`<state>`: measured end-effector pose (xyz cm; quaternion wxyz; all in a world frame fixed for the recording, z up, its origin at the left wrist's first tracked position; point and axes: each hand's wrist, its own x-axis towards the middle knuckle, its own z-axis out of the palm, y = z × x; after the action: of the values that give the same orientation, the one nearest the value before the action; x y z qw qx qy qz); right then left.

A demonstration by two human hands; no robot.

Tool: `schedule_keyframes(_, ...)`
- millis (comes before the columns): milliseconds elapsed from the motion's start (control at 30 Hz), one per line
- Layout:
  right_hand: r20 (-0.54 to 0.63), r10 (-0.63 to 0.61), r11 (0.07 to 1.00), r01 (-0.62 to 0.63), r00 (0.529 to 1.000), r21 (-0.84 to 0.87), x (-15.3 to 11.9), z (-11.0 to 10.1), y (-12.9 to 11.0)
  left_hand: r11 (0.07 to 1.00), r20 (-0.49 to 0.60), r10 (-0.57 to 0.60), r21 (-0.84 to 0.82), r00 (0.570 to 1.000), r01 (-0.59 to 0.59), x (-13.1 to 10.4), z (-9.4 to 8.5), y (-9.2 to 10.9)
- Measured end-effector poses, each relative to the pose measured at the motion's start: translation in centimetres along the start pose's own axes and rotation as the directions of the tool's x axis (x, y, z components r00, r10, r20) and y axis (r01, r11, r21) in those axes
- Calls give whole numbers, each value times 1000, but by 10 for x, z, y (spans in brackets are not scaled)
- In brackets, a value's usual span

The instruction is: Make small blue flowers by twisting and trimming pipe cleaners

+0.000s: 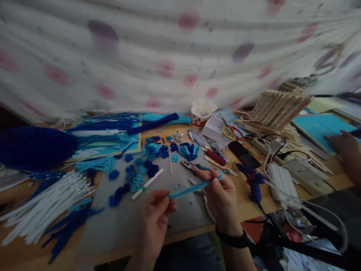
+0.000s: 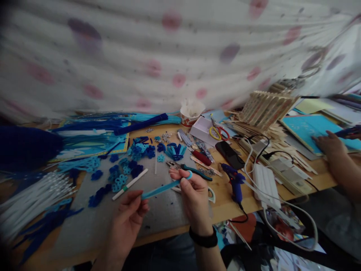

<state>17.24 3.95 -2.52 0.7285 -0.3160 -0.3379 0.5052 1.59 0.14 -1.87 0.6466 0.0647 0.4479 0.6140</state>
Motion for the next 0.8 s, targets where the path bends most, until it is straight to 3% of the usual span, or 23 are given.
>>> schedule_keyframes(267,-92,5,1000,-6,996,-2,-2,1,1,967,44,37,250,998,-46,5,-22,-17)
schedule_keyframes(367,-107,14,1000,-14,994,0,-1,0,1,961,53,35,271,998,-48,4,-21,-21)
schedule_keyframes(533,-101,11,999,-16,995,-44,1,-3,4,941,20,130,312,991,-130,8,-13,-24)
schedule_keyframes(733,-101,-4,991,-10,995,-134,7,-2,8,862,110,244,430,963,-268,14,-16,-29)
schedule_keyframes(800,-123,-15,988,-4,992,-153,10,-3,10,868,117,225,427,967,-254,14,-17,-30)
